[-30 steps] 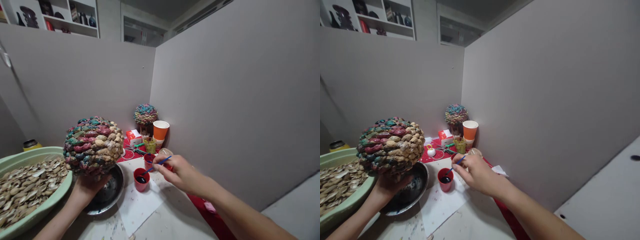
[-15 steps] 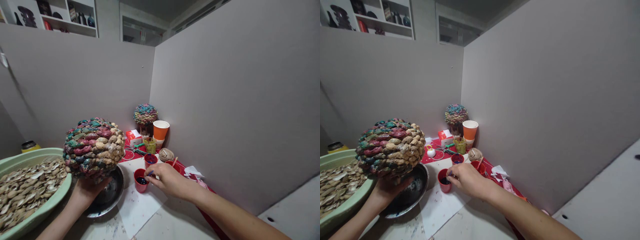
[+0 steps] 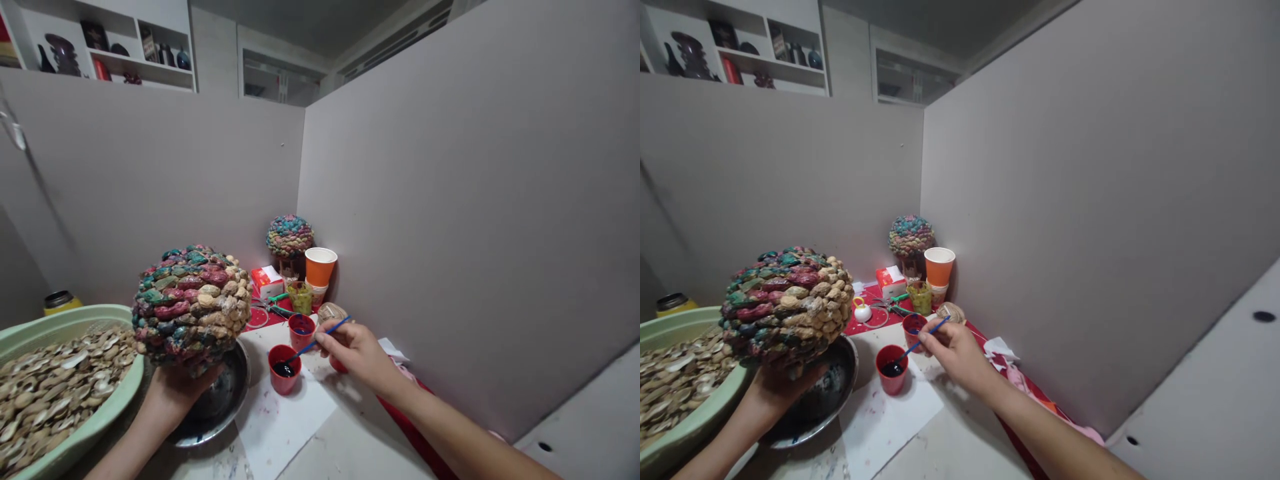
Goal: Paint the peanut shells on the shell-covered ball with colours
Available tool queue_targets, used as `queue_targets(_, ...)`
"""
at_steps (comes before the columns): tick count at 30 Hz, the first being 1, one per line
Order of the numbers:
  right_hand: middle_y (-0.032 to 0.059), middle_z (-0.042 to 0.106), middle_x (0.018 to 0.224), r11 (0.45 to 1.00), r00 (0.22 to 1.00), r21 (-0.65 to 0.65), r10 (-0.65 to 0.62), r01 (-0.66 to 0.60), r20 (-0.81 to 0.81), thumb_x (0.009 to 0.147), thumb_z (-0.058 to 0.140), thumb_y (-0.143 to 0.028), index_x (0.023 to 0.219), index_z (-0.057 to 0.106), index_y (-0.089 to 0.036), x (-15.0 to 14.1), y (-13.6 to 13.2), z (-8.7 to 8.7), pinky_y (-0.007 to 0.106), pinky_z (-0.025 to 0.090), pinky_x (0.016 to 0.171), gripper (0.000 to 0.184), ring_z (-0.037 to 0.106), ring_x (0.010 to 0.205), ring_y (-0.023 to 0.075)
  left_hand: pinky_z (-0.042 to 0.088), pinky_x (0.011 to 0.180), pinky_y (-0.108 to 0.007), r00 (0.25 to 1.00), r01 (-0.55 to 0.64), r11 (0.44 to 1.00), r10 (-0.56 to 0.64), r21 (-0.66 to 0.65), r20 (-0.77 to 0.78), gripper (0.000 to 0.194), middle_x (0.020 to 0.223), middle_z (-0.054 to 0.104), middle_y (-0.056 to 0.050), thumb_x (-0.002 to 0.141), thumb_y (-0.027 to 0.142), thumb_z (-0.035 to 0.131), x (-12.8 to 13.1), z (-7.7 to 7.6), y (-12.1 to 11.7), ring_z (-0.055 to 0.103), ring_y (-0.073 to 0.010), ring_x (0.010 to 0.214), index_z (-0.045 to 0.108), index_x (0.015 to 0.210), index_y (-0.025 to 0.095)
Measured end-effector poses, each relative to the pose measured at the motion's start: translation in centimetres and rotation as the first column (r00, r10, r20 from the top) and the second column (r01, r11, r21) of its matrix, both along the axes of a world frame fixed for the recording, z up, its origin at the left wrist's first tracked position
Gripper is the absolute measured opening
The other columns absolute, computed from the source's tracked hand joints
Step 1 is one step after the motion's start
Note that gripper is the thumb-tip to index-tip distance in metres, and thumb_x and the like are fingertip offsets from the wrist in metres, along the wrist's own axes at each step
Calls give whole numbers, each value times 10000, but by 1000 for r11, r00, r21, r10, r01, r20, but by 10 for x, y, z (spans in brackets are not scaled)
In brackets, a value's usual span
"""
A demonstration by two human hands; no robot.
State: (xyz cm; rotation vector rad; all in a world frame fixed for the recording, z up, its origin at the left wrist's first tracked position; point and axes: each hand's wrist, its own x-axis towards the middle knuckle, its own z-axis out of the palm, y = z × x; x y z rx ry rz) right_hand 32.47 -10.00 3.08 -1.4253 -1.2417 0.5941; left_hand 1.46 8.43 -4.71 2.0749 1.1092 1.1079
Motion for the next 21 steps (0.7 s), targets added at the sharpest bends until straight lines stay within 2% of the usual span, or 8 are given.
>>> queue_targets(3,49,743,667,998,981,-4,-65,66,-184,714,821,-714,786,680,-192,4,-1,-5,268,490,499,546,632,536,151,619,1047,-455,999,41,994,-38,-103,27,413,1105,857,-35,728,414,748,0,1,2,765,-339,1180,770,1122,290)
queue_targets(6,50,745,638,995,933,3,-93,100,-348,640,877,-725,781,651,-187,4,-4,-7,231,470,453,600,613,488,127,541,1151,-480,999,39,999,-41,-37,-28,455,1161,845,-33,702,446,784,2,4,-3,719,-357,1263,773,1131,294)
queue_targets(10,54,750,634,992,862,59,-70,114,-502,617,954,-611,753,667,-175,4,-10,4,219,531,478,540,658,506,130,599,1079,-482,998,22,999,-20,34,-57,446,1175,841,-47,766,418,768,3,5,-10,755,-359,1198,757,1193,289)
queue_targets(13,53,774,684,983,836,141,-19,115,-549,648,956,-558,773,692,-182,3,-13,23,230,575,510,476,689,537,140,623,1043,-495,999,12,998,-8,67,-53,413,1200,832,-66,762,439,766,2,5,-11,767,-377,1166,767,1140,271)
queue_targets(16,44,779,704,963,839,251,56,98,-541,719,925,-521,819,708,-195,-8,-11,53,274,609,549,404,723,587,176,607,1074,-505,998,23,997,-18,75,-67,441,1215,826,-60,726,441,787,2,6,-10,755,-388,1189,775,1135,277)
queue_targets(21,0,748,638,859,880,508,194,61,-434,749,919,-504,834,714,-214,-55,0,99,272,601,545,365,701,534,161,620,1049,-526,998,1,998,3,60,-58,453,1190,831,-91,703,423,790,2,5,-10,754,-408,1182,791,1125,260)
